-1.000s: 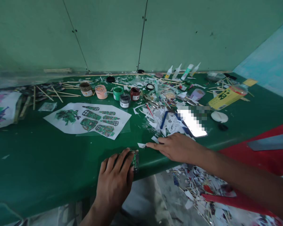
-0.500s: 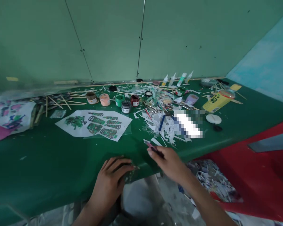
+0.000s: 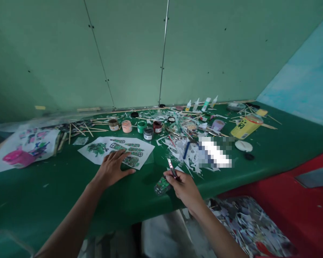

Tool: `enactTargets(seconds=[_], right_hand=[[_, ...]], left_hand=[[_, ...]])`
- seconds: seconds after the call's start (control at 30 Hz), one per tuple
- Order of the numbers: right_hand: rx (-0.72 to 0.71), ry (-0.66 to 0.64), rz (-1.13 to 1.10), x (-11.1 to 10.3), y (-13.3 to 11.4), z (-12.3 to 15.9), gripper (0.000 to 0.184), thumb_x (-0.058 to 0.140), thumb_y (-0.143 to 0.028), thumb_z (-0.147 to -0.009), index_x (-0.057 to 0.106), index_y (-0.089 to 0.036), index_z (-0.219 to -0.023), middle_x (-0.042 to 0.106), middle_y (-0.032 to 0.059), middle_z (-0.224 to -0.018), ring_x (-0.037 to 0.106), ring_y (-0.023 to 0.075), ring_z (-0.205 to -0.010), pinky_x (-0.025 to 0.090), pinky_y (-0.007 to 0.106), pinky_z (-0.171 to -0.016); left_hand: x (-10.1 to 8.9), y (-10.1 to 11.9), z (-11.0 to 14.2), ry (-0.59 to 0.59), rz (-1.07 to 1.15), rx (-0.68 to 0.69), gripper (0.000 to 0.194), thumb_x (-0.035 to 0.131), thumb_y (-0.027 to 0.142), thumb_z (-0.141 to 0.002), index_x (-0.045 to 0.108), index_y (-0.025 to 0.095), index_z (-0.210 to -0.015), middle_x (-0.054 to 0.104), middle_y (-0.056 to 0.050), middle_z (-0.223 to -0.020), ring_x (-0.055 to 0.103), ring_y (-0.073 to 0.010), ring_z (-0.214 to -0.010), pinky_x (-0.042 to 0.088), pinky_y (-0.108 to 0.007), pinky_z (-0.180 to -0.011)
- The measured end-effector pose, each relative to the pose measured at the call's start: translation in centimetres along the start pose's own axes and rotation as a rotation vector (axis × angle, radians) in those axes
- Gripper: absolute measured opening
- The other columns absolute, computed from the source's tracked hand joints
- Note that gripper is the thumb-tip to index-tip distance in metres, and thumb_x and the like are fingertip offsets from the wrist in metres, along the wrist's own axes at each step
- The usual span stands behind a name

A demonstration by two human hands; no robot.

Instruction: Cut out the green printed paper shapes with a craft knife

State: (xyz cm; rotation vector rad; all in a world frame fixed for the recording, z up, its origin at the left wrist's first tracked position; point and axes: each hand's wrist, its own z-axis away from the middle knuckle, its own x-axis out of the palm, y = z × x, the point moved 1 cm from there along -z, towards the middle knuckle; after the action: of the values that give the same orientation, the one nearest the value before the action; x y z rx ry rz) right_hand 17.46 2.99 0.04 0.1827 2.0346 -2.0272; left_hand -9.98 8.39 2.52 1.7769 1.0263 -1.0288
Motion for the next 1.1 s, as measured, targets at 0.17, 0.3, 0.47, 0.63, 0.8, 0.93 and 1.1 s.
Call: enactTargets(seconds=[0.17, 0.3, 0.47, 0.63, 0.8, 0.93, 1.1], right_hand=[[-0.026, -0.054, 0.035, 0.4, -0.9, -0.2, 0.04, 0.053, -0.049, -0.084, 0.073, -0.017, -0.097, 0.073, 0.008, -0.081, 0.065, 0.0223, -0.072, 0.049, 0.033, -0.065], [-0.078, -0.134, 0.101, 1.4, -3.0, -0.4, 0.037, 0.05, -0.039, -0.087, 0.073, -0.015, -0.101, 0.075, 0.0104, -0.092, 0.067, 0.0246, -0.08, 0.05, 0.033, -0.069], [-0.173, -0.156, 0.304, 2.8, -4.8, -1.0, 0.034, 0.048, -0.017, -0.082, 0.073, -0.018, -0.105, 0.075, 0.0051, -0.083, 0.068, 0.0212, -0.069, 0.05, 0.029, -0.061], [-0.339, -0.154, 0.494, 3.3, -3.4, -1.3, 0.042, 0.051, -0.011, -0.08, 0.068, -0.023, -0.115, 0.072, 0.0043, -0.111, 0.07, 0.0213, -0.092, 0.055, 0.029, -0.076], [-0.517, -0.064, 0.423, 2.8, -1.3, -1.0, 0.031, 0.051, -0.013, -0.085, 0.071, -0.024, -0.106, 0.074, 0.0042, -0.102, 0.071, 0.0175, -0.088, 0.056, 0.026, -0.074], [-0.649, 0.085, 0.394, 1.7, -1.9, -1.2, 0.022, 0.05, -0.021, -0.09, 0.072, -0.022, -0.091, 0.068, 0.01, -0.109, 0.069, 0.0141, -0.073, 0.055, 0.025, -0.064], [-0.413, 0.265, 0.233, 0.4, -2.8, -2.9, 0.022, 0.054, -0.035, -0.085, 0.065, -0.019, -0.074, 0.064, 0.0028, -0.067, 0.062, 0.0163, -0.06, 0.049, 0.027, -0.056]], left_hand=[[-0.1, -1.1, 0.6, 0.043, 0.012, -0.006, 0.036, 0.04, 0.044, -0.091, 0.065, 0.027, -0.111, 0.064, -0.006, -0.125, 0.058, -0.026, -0.115, 0.047, -0.042, -0.093], [-0.8, -0.9, 1.3, 0.128, 0.034, -0.025, 0.034, 0.039, 0.041, -0.093, 0.068, 0.027, -0.1, 0.069, -0.005, -0.113, 0.062, -0.0233, -0.107, 0.048, -0.039, -0.094], [-1.1, -0.9, 1.2, 0.279, 0.023, -0.123, 0.03, 0.042, 0.04, -0.093, 0.066, 0.025, -0.104, 0.068, -0.006, -0.11, 0.061, -0.0235, -0.106, 0.048, -0.037, -0.09], [-0.7, -1.7, 0.9, 0.378, -0.038, -0.252, 0.03, 0.05, 0.043, -0.088, 0.062, 0.023, -0.107, 0.062, -0.008, -0.108, 0.059, -0.0258, -0.103, 0.05, -0.036, -0.078], [-1.1, -1.0, 1.6, 0.412, -0.136, -0.238, 0.02, 0.054, 0.035, -0.086, 0.064, 0.022, -0.098, 0.06, -0.01, -0.112, 0.054, -0.0299, -0.109, 0.044, -0.046, -0.091], [-1.3, 1.0, 2.7, 0.322, -0.201, -0.076, 0.019, 0.049, 0.024, -0.088, 0.068, 0.026, -0.09, 0.065, -0.007, -0.116, 0.054, -0.0315, -0.112, 0.036, -0.052, -0.097], [-0.8, 2.3, 3.2, 0.199, -0.179, 0.086, 0.024, 0.044, 0.023, -0.091, 0.068, 0.026, -0.092, 0.071, -0.003, -0.093, 0.063, -0.0206, -0.088, 0.046, -0.034, -0.077]])
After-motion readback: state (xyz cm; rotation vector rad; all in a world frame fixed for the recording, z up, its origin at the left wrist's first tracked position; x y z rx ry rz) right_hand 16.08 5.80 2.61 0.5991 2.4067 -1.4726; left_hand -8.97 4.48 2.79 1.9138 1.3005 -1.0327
